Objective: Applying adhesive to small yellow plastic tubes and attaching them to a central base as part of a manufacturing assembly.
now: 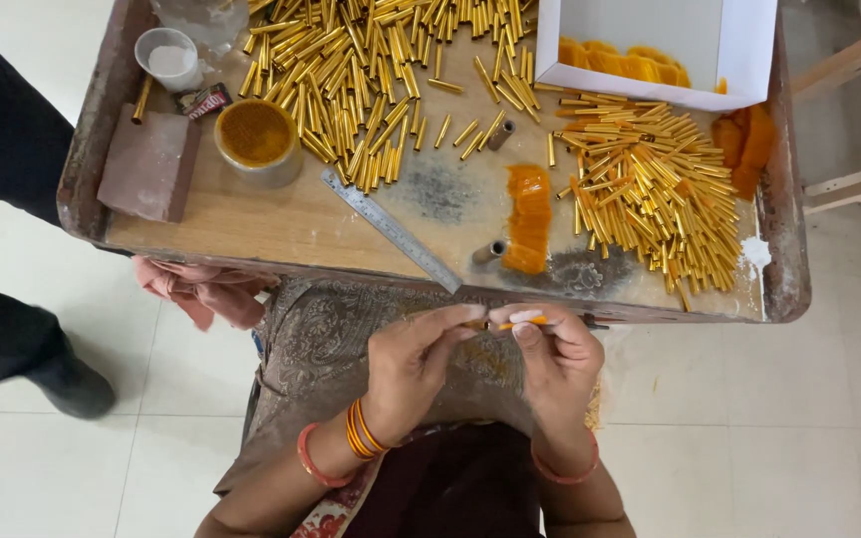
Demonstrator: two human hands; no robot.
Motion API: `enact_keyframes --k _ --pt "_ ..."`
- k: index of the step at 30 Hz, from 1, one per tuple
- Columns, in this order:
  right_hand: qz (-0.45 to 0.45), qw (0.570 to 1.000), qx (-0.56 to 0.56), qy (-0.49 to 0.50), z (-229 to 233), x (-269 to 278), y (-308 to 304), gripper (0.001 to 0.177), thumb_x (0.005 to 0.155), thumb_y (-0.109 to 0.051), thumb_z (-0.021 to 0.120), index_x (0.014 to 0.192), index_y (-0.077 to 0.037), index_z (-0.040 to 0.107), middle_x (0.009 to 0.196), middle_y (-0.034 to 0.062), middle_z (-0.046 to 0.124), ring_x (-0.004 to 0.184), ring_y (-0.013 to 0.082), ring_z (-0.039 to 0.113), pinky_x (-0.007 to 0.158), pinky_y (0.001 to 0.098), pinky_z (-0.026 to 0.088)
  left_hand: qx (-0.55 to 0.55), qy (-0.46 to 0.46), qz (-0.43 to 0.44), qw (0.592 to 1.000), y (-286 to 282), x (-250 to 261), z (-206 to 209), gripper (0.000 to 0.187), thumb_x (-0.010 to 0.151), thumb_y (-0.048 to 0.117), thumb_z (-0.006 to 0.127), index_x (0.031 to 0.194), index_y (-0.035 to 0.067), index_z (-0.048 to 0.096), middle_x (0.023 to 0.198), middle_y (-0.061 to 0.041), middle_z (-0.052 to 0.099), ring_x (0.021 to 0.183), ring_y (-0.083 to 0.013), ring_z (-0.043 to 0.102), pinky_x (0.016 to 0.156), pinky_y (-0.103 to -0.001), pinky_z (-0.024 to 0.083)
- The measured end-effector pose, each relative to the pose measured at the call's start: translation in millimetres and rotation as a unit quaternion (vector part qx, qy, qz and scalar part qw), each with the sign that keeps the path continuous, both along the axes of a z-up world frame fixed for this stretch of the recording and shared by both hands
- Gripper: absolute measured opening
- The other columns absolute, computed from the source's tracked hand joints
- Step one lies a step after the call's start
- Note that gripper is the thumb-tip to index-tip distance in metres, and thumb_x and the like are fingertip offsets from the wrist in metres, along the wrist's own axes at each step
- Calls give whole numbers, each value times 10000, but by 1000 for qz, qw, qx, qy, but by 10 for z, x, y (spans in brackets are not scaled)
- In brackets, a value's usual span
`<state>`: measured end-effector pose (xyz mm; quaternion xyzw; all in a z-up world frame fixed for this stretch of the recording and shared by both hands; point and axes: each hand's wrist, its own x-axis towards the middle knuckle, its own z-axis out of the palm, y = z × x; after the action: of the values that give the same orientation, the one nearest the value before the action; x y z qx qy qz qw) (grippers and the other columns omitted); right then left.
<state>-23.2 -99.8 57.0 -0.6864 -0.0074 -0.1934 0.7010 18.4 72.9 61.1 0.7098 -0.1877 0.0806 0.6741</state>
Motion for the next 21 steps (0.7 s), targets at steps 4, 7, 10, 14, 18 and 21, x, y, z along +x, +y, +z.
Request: enact_keyframes --k 4,7,10,14,18,21 --pt "-18 1000 -19 11 50 -8 67 112 1040 -68 656 1070 37 680 1061 133 756 947 160 702 907 310 571 -7 -23 10 1000 -15 -3 -34 216 877 -108 700 1046 25 712 1051 -124 747 920 -242 778 800 -284 627" --pt "-30 999 -40 5 89 -4 99 106 1042 -75 658 1062 29 672 1060 128 758 941 149 707 897 296 579 12 -38 40 998 -21 10 -38 186 860 -80 746 999 34 704 979 -115 718 888 -243 743 778 -307 607" --pt "-34 997 -76 3 102 17 108 103 1038 -66 656 1067 31 676 1053 123 762 935 142 711 888 282 585 11 -40 33 999 -21 28 -46 189 861 -77 756 999 40 700 972 -102 729 888 -228 742 776 -308 610" --pt "-34 991 -133 5 143 44 119 67 1005 -21 684 1050 29 690 1045 121 764 941 143 707 881 272 579 3 -53 31 998 -22 34 -82 220 848 -93 747 1018 38 700 986 -102 726 917 -235 741 803 -312 611" --pt "-19 975 -220 -34 258 85 149 101 940 24 740 1032 13 699 1038 117 755 960 161 725 886 269 583 12 -71 37 997 -22 31 -112 242 837 -123 722 1021 31 692 995 -112 719 926 -253 732 816 -320 604" --pt "6 962 -268 -44 354 124 133 190 890 47 772 1068 15 717 1068 132 744 964 183 723 886 273 578 -4 -47 32 998 -30 22 -109 234 842 -122 719 1012 36 690 989 -105 722 899 -234 739 782 -302 609"
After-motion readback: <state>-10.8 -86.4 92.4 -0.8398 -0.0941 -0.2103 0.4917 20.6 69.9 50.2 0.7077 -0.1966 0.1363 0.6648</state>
